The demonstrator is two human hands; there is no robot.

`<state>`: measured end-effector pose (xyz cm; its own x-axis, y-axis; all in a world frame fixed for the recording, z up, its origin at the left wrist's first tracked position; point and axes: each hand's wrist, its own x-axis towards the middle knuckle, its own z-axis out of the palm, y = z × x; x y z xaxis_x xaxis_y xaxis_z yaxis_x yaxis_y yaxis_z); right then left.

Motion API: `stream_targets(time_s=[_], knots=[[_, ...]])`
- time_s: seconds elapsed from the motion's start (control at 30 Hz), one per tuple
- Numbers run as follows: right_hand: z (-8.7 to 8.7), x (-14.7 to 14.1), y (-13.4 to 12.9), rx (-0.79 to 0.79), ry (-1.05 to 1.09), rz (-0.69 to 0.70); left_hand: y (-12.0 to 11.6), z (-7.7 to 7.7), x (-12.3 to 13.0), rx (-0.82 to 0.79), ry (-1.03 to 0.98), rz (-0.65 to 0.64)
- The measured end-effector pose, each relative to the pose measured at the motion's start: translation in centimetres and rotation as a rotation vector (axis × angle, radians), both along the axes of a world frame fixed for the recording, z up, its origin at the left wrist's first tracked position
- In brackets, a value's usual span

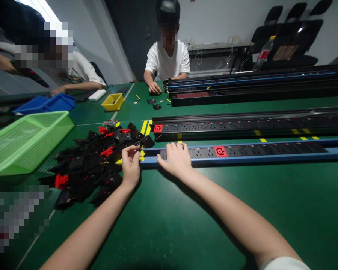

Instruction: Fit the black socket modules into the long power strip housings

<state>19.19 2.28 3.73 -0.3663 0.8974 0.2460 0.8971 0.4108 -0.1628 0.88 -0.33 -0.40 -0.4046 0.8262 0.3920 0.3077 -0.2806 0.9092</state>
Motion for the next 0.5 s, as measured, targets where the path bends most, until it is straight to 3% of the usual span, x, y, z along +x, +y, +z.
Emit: stream_targets(time_s=[0.17,0.5], knots=[[0.02,-0.15,-0.21,0.019,0.003,-0.023,0.68,-0.42,-0.3,-0.128,-0.147,-0.004],[0.03,-0.18,-0.3,0.041,0.007,-0.011,0.98,-0.08,-0.73,-0.107,-0.124,-0.032]])
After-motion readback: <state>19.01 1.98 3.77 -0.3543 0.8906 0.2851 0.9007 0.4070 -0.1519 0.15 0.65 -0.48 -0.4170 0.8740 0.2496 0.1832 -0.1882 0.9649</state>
